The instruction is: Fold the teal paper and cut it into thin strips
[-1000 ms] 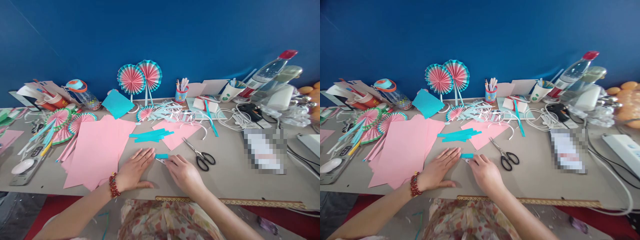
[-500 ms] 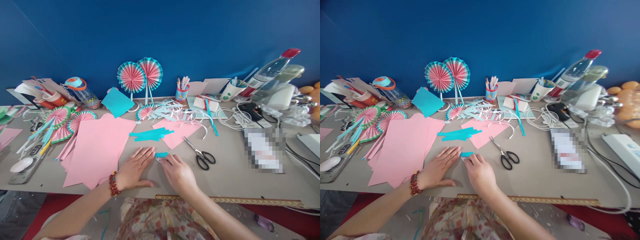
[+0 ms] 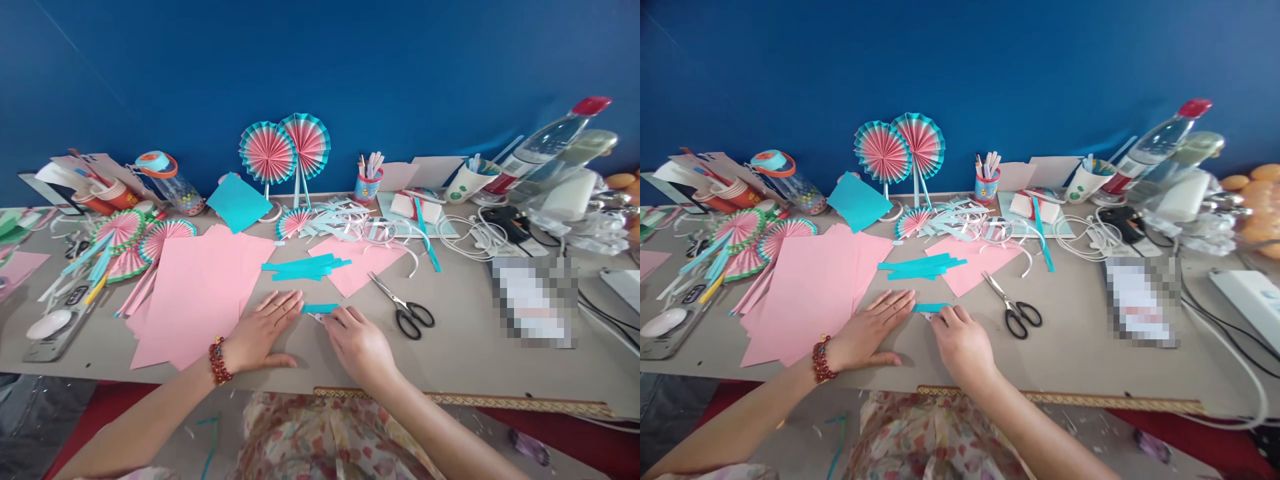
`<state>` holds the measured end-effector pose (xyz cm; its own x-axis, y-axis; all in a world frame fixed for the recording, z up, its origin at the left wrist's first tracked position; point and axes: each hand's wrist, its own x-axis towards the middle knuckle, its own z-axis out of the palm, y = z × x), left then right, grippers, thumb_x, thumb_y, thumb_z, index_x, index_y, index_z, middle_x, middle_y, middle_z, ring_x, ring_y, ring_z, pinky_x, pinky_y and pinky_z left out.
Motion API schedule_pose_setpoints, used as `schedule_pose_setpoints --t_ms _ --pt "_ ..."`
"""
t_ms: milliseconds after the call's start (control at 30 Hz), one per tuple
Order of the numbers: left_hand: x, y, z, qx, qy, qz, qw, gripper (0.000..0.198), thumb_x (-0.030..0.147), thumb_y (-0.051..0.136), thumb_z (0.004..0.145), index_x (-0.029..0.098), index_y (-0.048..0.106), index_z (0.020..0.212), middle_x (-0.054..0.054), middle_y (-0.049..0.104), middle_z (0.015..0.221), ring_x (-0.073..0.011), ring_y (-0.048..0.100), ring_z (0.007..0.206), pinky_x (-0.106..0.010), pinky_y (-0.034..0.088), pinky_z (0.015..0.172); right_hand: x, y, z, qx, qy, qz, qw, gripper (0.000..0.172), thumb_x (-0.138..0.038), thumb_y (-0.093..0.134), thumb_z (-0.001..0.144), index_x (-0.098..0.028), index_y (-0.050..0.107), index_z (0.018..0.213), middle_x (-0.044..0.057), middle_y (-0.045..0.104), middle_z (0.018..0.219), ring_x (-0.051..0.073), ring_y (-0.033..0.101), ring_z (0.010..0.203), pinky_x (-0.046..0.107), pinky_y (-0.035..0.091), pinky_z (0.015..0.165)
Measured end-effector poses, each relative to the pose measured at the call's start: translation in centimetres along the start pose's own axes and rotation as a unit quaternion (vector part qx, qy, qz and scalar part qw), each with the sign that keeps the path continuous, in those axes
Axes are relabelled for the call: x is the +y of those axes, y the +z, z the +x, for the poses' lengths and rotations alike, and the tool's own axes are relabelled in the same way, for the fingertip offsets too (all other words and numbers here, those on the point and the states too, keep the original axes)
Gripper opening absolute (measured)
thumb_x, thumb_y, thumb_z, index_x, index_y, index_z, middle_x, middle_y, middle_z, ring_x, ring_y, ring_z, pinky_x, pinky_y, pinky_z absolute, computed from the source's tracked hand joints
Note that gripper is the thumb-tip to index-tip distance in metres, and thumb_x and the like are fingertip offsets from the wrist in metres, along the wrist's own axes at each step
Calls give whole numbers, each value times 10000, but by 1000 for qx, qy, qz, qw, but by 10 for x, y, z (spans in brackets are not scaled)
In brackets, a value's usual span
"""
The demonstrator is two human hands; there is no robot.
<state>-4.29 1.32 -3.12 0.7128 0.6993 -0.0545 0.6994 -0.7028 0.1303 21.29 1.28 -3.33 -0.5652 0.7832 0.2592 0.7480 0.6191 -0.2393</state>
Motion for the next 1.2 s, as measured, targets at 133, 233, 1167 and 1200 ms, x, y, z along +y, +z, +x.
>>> schedule_pose_setpoints --t_ms 133,233,1167,1200 --pt "0 0 0 -4 -2 -3 1000 1039 812 339 863 154 7 1596 -127 145 1650 -304 171 1512 -455 114 1228 -1 0 -1 -1 2 3 1000 193 -116 522 959 -181 690 1030 60 649 927 185 579 844 287 484 722" --pt "-1 1 0 -12 0 -6 1000 1045 820 329 859 151 12 1596 -128 129 1651 -311 166 1512 -465 102 1227 -2 0 -1 -4 2 4 1000 196 -112 529 954 -180 688 1048 65 648 928 188 586 864 289 490 731" --pt "-25 -8 -25 -27 62 -80 994 875 680 291 971 189 -90 1587 -108 106 1656 -282 167 1519 -463 123 1242 -14 6 14 -56 -4 -9 998 165 -127 560 942 -192 685 1026 69 648 933 212 560 843 310 448 673" --pt "-23 -6 -25 -34 64 -73 995 905 702 300 956 183 -92 1586 -109 114 1655 -281 165 1519 -461 110 1244 -14 6 15 -56 -3 -9 998 159 -124 561 939 -190 686 1012 69 647 931 212 562 846 309 449 678"
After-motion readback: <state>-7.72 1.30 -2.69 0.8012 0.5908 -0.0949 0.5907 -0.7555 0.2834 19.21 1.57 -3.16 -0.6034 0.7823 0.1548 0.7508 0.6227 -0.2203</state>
